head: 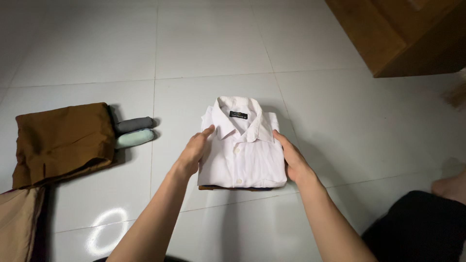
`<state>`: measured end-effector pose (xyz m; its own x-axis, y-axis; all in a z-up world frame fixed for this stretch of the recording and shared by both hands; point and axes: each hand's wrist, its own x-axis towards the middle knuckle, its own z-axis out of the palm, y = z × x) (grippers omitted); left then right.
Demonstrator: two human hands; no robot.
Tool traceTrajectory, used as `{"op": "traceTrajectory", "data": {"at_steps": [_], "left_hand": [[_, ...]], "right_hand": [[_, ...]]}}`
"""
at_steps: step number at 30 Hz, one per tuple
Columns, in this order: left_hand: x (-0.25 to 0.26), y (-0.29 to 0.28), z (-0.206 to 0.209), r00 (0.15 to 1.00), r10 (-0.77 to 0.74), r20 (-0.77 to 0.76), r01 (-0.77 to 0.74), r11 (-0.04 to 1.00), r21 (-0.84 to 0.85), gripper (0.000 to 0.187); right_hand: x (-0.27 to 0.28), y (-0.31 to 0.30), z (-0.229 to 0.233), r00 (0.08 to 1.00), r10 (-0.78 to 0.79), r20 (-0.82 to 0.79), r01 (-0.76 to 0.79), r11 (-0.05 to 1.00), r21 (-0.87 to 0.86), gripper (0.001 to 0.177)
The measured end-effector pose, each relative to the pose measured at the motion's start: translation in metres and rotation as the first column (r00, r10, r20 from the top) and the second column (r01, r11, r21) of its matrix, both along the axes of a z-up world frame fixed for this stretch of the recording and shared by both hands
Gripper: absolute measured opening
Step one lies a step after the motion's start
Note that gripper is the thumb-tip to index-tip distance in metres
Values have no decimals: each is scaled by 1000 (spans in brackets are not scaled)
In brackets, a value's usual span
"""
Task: The person folds a white shirt, a beige t-shirt, a black t-shirt, and a maroon t-shirt, then stacks them. They also fold brown trousers and dark shorts, arranging all items into separate piles on the floor.
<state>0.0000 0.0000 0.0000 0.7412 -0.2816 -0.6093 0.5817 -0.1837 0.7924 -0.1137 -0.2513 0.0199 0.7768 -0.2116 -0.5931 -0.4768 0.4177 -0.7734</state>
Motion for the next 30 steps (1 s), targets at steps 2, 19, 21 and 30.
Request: {"op": "traceTrajectory", "data": {"at_steps": [2, 19, 21, 30], "left_hand": [[-5, -8, 5, 993, 8, 120, -12, 999, 38, 96], [-2, -19, 64, 828, 37, 559, -66, 997, 31, 74], [-4, -15, 53, 848, 4, 530, -43, 997, 61, 67], [-17, 2, -3, 834, 98, 543, -103, 994, -21, 68]], "right_hand": [[5, 3, -1, 999, 32, 15, -30, 994, -106, 74], [25, 2, 38, 927, 103, 361, 131, 812, -568, 43], [24, 5, 27, 921, 95, 378, 137, 828, -543, 44], [8, 16, -20, 975, 75, 211, 37, 876, -480, 48]]}}
